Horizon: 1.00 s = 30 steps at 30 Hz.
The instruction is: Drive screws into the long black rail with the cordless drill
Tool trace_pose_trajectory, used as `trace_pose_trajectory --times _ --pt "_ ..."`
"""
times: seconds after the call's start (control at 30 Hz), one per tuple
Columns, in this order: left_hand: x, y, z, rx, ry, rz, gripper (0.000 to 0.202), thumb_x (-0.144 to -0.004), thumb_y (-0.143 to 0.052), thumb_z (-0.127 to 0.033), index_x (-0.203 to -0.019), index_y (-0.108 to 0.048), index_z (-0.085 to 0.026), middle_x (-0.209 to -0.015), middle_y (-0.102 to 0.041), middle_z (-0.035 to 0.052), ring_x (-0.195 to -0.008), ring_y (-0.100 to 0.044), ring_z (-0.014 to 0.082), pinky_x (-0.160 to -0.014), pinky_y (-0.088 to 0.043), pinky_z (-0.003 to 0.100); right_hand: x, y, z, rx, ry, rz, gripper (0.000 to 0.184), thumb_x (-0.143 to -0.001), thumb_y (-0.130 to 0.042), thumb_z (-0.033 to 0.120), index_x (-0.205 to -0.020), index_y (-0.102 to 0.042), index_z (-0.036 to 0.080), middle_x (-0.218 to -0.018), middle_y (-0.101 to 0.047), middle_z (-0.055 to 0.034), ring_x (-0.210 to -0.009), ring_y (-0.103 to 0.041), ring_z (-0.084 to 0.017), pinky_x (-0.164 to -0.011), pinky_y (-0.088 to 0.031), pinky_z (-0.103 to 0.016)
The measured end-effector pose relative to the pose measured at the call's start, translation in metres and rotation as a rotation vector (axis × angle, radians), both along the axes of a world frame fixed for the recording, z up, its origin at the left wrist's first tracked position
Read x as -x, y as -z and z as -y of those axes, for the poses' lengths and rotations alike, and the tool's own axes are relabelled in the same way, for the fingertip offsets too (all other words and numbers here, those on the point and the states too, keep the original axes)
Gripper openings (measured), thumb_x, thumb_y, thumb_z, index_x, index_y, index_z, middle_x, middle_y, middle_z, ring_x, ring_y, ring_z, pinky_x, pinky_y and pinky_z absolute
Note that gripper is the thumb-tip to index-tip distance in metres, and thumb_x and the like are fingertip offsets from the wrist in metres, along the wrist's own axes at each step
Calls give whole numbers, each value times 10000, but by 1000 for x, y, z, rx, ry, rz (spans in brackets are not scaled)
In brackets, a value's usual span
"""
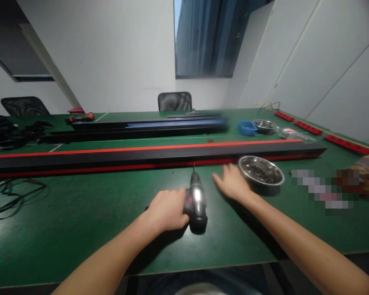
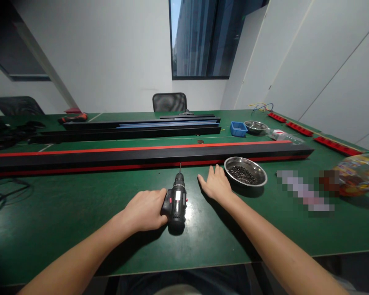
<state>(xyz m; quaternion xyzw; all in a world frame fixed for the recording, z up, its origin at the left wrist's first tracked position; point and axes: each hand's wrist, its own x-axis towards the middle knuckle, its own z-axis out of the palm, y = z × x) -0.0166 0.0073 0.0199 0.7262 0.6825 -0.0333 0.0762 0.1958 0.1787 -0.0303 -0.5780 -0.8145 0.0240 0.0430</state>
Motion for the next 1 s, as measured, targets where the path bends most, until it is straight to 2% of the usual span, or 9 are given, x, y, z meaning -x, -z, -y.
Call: trace_pose_trajectory --times 0.13,0.23,0.3,0.53,0.67,0.73,0.8,0.9,1.0 --pt "0 0 0 -3 5 5 387 -761 -594 -427 -1076 -563 -204 -1033 -731 141 -880 -721 366 -737 -558 446 6 -6 -10 70 133 -28 869 -994 -331 654 -1522 -398 -32 -1559 -337 -351 -1427 -411 -428 -1152 -322 -470" --pt "1 1 0 -3 8 6 392 -752 -592 -422 -1077 -565 -205 -1043 -732 140 -888 -719 368 -744 -556 451 11 -6 -14 52 170 -32 905 -985 -337 668 -1504 -400 -69 -1549 -303 -395 -1433 -392 -457 -1153 -313 -486" --pt "1 1 0 0 3 3 393 -750 -595 -416 -1080 -566 -204 -1048 -732 142 -899 -719 364 -757 -555 447 14 -5 -16 40 187 -38 909 -981 -339 671 -1475 -423 -87 -1517 -338 -407 -1433 -388 -458 -1158 -306 -490" --pt "0 -1 0 7 -8 1 386 -753 -611 -428 -1065 -572 -204 -1025 -734 138 -888 -722 357 -745 -558 430 15 -2 -17 1 199 -60 886 -978 -334 681 -1430 -477 -68 -1449 -441 -378 -1385 -447 -448 -1128 -347 -487" --pt "0 0 0 -4 3 4 387 -754 -590 -426 -1068 -571 -202 -1003 -733 139 -864 -718 367 -725 -552 450 14 -6 -13 -15 177 -22 816 -995 -361 629 -1408 -506 -61 -1424 -479 -361 -1359 -471 -434 -1125 -346 -481" --pt "1 1 0 -10 7 2 374 -750 -584 -419 -1056 -567 -204 -994 -732 136 -844 -718 363 -712 -547 443 17 -14 -8 -48 132 11 748 -995 -407 585 -1358 -558 -51 -1370 -531 -344 -1314 -500 -434 -1099 -369 -485" --pt "1 1 0 -14 10 1 358 -751 -579 -416 -1043 -561 -208 -982 -731 131 -830 -717 356 -703 -543 434 24 -24 -1 -90 31 -1 611 -1006 -430 511 -1267 -638 -1 -1279 -604 -297 -1222 -564 -398 -1042 -415 -464" --pt "1 1 1 -19 15 3 350 -764 -563 -414 -1050 -551 -213 -973 -728 125 -837 -716 357 -709 -540 437 46 -42 12 -128 -223 -161 413 -1036 -403 374 -1169 -702 124 -1177 -682 -182 -1104 -629 -279 -980 -450 -362" --pt "0 1 1 -15 17 5 353 -771 -556 -412 -1063 -546 -213 -975 -725 128 -852 -716 360 -726 -538 443 79 -53 22 -78 -453 -241 313 -1014 -493 359 -1153 -718 191 -1144 -716 -108 -1058 -653 -227 -929 -466 -300"
